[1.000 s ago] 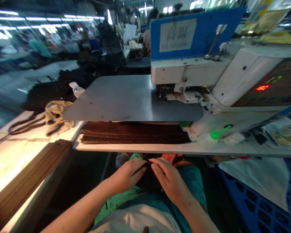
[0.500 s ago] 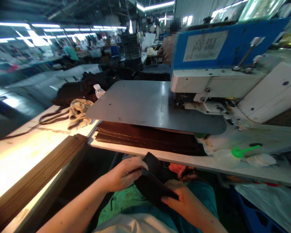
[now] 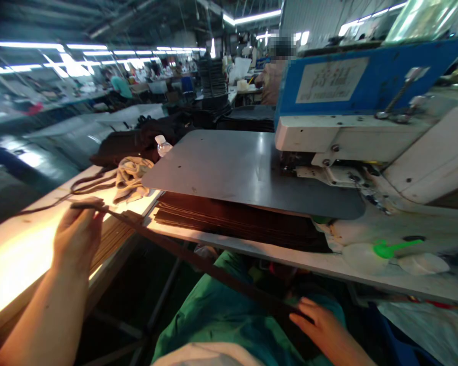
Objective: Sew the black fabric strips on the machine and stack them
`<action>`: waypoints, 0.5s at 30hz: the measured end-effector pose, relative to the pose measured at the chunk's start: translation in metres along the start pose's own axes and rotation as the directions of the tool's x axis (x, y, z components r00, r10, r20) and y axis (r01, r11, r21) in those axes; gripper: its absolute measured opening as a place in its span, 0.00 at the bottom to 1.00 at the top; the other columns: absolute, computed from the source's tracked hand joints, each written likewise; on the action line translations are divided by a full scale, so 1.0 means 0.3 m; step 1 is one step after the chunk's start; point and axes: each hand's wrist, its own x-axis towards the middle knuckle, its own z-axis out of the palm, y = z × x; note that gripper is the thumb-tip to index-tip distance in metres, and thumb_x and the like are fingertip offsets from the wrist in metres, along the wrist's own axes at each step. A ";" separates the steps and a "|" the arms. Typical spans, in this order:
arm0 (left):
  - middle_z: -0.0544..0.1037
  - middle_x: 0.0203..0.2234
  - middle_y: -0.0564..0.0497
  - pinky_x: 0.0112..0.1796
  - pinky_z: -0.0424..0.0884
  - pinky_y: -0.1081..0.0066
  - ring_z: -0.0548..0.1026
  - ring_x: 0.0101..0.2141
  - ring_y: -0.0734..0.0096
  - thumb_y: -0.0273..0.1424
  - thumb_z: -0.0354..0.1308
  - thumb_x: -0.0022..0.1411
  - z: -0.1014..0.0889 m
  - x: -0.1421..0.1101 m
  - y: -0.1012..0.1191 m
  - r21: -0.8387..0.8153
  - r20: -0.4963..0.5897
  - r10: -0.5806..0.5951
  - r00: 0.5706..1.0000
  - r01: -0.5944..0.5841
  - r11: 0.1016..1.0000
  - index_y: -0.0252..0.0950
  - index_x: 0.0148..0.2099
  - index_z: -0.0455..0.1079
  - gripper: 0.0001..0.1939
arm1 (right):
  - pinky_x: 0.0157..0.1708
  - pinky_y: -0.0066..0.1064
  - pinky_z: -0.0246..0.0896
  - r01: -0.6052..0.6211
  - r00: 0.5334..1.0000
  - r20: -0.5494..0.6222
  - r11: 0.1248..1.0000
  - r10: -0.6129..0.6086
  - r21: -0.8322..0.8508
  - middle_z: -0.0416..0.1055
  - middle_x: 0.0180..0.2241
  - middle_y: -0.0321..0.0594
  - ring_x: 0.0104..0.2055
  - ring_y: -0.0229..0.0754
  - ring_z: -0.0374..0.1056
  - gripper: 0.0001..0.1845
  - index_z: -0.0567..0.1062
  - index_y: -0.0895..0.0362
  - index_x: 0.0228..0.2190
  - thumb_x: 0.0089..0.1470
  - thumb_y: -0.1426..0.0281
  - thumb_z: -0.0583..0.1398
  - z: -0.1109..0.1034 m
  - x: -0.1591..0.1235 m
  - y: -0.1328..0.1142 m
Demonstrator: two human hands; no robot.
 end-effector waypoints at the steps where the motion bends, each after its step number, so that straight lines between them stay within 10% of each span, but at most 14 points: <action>1: 0.72 0.33 0.56 0.46 0.67 0.66 0.69 0.40 0.69 0.34 0.57 0.53 -0.034 0.023 -0.040 0.043 0.015 -0.036 0.999 0.035 0.998 0.38 0.37 0.67 0.08 | 0.35 0.34 0.67 0.016 1.000 0.010 1.000 -0.016 -0.011 0.74 0.31 0.41 0.36 0.47 0.71 0.11 0.76 0.45 0.28 0.54 0.65 0.53 -0.050 0.017 0.018; 8: 0.73 0.30 0.57 0.33 0.69 0.75 0.70 0.32 0.73 0.29 0.55 0.50 -0.072 0.130 -0.232 0.310 0.117 -0.180 0.977 0.137 0.941 0.33 0.38 0.67 0.10 | 0.42 0.40 0.62 0.107 0.847 -0.404 0.856 -0.345 -0.506 0.69 0.41 0.50 0.42 0.49 0.67 0.18 0.72 0.55 0.43 0.56 0.66 0.49 -0.310 0.201 -0.019; 15: 0.70 0.45 0.48 0.44 0.67 0.72 0.69 0.43 0.72 0.22 0.45 0.55 0.075 0.287 -0.312 0.444 0.157 -0.041 0.987 -0.033 0.895 0.31 0.46 0.64 0.16 | 0.42 0.40 0.58 -0.099 0.791 -0.454 0.646 -0.411 -0.757 0.72 0.38 0.52 0.39 0.52 0.65 0.18 0.74 0.61 0.42 0.54 0.70 0.50 -0.262 0.392 -0.012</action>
